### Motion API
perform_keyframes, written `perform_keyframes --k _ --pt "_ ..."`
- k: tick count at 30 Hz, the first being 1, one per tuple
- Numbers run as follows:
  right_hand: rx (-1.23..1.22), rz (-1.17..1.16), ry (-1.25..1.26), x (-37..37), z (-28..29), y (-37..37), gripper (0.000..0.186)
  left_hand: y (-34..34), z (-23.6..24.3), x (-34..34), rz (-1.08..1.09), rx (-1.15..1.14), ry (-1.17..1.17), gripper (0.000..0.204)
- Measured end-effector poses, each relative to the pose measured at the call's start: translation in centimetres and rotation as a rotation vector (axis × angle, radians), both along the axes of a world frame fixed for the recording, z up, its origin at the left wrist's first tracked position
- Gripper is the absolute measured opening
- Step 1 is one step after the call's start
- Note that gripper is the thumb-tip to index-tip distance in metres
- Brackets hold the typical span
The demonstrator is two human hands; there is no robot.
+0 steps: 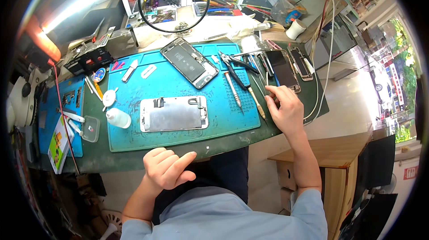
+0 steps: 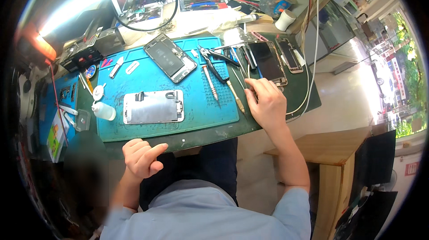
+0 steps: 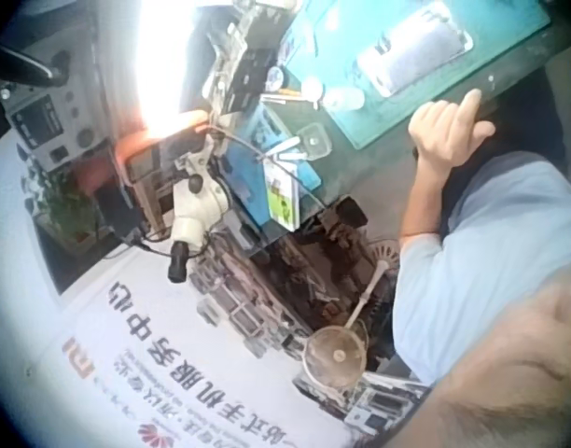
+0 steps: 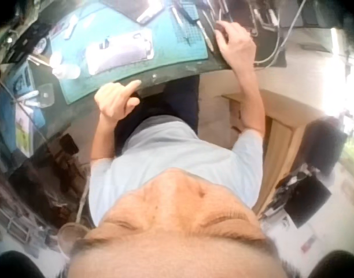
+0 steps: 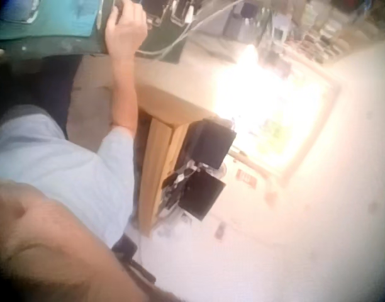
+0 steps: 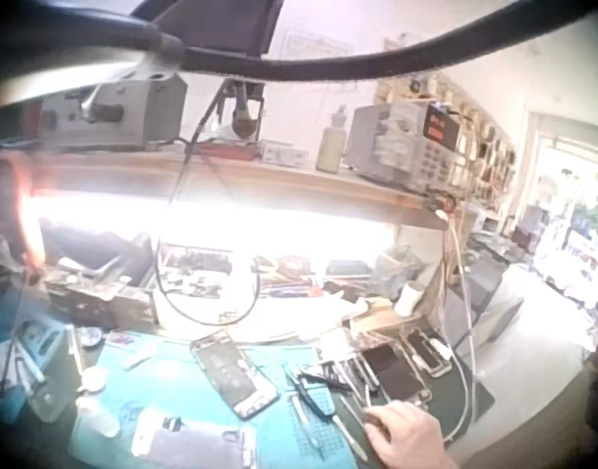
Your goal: The person uses a screwdriver and tweezers to remove screws and small components from a disassembled smartphone chassis on a workbench. They carefully manipulate the internal parts, occasionally picking up and placing down tools and components.
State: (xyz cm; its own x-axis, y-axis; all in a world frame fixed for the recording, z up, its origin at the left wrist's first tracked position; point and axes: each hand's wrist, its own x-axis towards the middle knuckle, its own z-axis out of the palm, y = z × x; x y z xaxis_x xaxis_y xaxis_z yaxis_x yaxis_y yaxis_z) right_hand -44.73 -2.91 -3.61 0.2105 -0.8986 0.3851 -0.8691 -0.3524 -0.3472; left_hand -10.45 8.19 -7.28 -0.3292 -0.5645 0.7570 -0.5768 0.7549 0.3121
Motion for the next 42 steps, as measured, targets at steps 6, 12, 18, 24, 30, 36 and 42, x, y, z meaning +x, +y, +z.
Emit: perform_keyframes --k 6,12,18,24,30,36,42 --pt "0.072 -0.074 -0.026 0.2 0.4 0.0 0.018 -0.1 -0.1 0.1 -0.004 0.010 0.022 0.053" --pt "0.166 -0.185 -0.020 -0.5 1.1 0.3 0.015 -0.1 -0.2 0.0 -0.020 0.009 0.042 0.053" --pt "-0.127 -0.255 0.156 -2.2 0.1 -1.6 0.039 0.1 -0.3 0.2 -0.018 0.002 0.042 0.052" --pt "0.129 -0.367 0.197 -5.0 0.2 -4.5 0.081 0.0 -0.3 0.0 -0.024 0.003 0.051 0.051" --pt "0.247 -0.368 0.109 -7.0 1.1 -5.1 0.085 0.2 -0.1 -0.1 0.016 0.005 0.023 0.057" --pt "0.214 -0.233 -0.401 -10.8 -0.7 -5.5 0.084 0.0 -0.4 -0.2 -0.002 -0.014 0.045 0.052" --pt "0.052 -0.315 -0.355 -11.1 -1.1 -5.3 0.083 0.2 0.0 -0.2 0.012 0.013 -0.009 0.054"
